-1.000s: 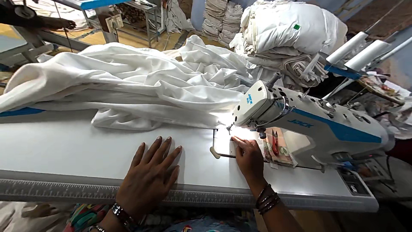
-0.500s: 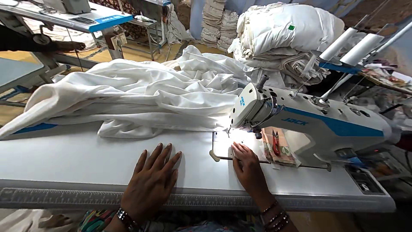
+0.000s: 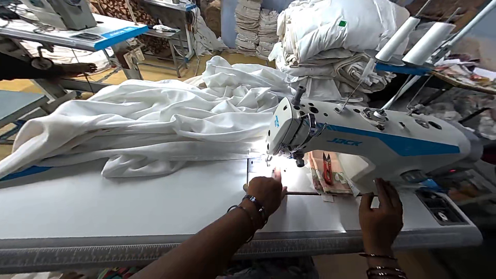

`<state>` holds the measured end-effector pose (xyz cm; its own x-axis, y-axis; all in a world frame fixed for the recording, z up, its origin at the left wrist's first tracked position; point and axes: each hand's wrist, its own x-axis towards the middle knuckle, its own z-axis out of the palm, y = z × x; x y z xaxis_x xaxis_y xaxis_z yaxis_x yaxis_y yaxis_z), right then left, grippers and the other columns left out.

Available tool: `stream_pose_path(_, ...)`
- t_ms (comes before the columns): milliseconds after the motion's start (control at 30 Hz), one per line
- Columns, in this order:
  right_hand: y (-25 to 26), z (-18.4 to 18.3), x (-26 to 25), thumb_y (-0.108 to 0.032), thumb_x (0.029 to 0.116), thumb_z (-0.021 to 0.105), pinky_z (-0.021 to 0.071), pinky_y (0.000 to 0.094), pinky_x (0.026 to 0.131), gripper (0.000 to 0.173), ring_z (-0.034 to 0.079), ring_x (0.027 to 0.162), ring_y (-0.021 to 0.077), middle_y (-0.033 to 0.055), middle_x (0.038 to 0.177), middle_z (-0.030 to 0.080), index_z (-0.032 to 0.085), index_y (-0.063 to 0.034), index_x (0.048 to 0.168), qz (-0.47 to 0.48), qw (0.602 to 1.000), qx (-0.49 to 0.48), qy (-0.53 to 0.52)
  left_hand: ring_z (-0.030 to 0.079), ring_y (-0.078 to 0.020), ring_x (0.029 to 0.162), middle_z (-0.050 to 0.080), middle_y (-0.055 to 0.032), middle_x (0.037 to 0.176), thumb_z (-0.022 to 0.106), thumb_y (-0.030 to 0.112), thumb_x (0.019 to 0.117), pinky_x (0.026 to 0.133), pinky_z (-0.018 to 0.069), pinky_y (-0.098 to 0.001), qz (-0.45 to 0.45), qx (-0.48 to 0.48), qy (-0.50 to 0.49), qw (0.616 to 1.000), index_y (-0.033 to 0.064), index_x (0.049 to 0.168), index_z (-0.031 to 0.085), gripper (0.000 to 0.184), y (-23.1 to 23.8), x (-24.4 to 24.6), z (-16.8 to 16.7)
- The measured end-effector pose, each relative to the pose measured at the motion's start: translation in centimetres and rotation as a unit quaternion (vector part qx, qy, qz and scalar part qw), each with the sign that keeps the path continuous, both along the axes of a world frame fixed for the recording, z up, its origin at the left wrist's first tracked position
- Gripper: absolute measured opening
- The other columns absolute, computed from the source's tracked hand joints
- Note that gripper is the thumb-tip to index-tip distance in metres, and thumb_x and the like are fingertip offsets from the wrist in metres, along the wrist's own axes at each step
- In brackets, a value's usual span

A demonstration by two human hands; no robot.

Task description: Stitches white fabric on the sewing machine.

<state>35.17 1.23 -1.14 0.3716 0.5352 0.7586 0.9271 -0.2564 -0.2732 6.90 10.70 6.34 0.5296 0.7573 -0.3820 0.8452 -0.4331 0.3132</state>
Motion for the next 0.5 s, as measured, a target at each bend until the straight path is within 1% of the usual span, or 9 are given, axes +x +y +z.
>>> stream_pose_path(67, -0.4, 0.0, -0.1, -0.001, 0.0973, 0.051, 0.0536, 0.0584, 0.094, 0.032, 0.068, 0.115, 0.0454, 0.0263, 0.124, 0.070, 0.073, 0.0061, 0.119, -0.011, 1.000, -0.009, 0.013, 0.067, -0.0403, 0.113, 0.069, -0.0246, 0.117, 0.031, 0.043, 0.1122, 0.093, 0.0519, -0.0542, 0.020, -0.003, 0.019, 1.000, -0.0018, 0.151, 0.042, 0.060, 0.6, 1.2, 0.2)
stream_pose_path(100, -0.5, -0.1, 0.0, 0.001, 0.0966, 0.051, 0.0556, 0.0589, 0.087, 0.031, 0.072, 0.107, 0.0445, 0.0255, 0.119, 0.072, 0.075, 0.0053, 0.115, -0.010, 1.000, -0.016, 0.020, 0.067, -0.0394, 0.114, 0.069, -0.0242, 0.118, 0.030, 0.043, 0.1122, 0.093, 0.0521, -0.0535, 0.030, -0.004, 0.026, 0.999, -0.0026, 0.149, 0.044, 0.060, 0.6, 1.5, 0.3)
stream_pose_path(167, -0.8, -0.1, -0.1, 0.003, 0.0962, 0.050, 0.0562, 0.0592, 0.080, 0.032, 0.074, 0.100, 0.0433, 0.0242, 0.116, 0.074, 0.076, 0.0037, 0.115, -0.008, 0.999, -0.033, 0.029, 0.067, -0.0389, 0.114, 0.069, -0.0237, 0.118, 0.029, 0.042, 0.1124, 0.093, 0.0520, -0.0530, 0.039, -0.007, 0.032, 0.999, -0.0023, 0.148, 0.045, 0.059, 0.5, 1.6, 0.3)
stream_pose_path(300, -0.9, -0.1, 0.0, 0.002, 0.0968, 0.049, 0.0566, 0.0575, 0.081, 0.033, 0.074, 0.101, 0.0427, 0.0233, 0.118, 0.074, 0.076, 0.0026, 0.117, -0.005, 0.999, -0.029, 0.038, 0.068, -0.0388, 0.112, 0.070, -0.0222, 0.116, 0.028, 0.040, 0.1126, 0.091, 0.0524, -0.0525, 0.039, -0.005, 0.040, 0.998, 0.0019, 0.152, 0.043, 0.057, 0.4, 1.2, 0.2)
stream_pose_path(367, -0.9, -0.1, 0.0, 0.002, 0.0971, 0.049, 0.0564, 0.0576, 0.083, 0.033, 0.073, 0.103, 0.0431, 0.0235, 0.119, 0.073, 0.075, 0.0026, 0.118, -0.002, 0.999, -0.028, 0.042, 0.068, -0.0386, 0.113, 0.070, -0.0217, 0.115, 0.028, 0.039, 0.1127, 0.092, 0.0523, -0.0525, 0.040, -0.007, 0.042, 0.998, 0.0030, 0.155, 0.039, 0.057, 0.4, 1.1, 0.3)
stream_pose_path(500, -0.9, -0.2, 0.0, 0.002, 0.0975, 0.049, 0.0561, 0.0579, 0.084, 0.034, 0.073, 0.105, 0.0426, 0.0225, 0.121, 0.073, 0.075, 0.0020, 0.119, 0.000, 0.998, -0.029, 0.048, 0.069, -0.0370, 0.108, 0.072, -0.0204, 0.108, 0.029, 0.037, 0.1119, 0.089, 0.0528, -0.0507, 0.028, 0.025, 0.030, 0.999, 0.0037, 0.152, 0.045, 0.055, 0.2, 0.5, -0.5)
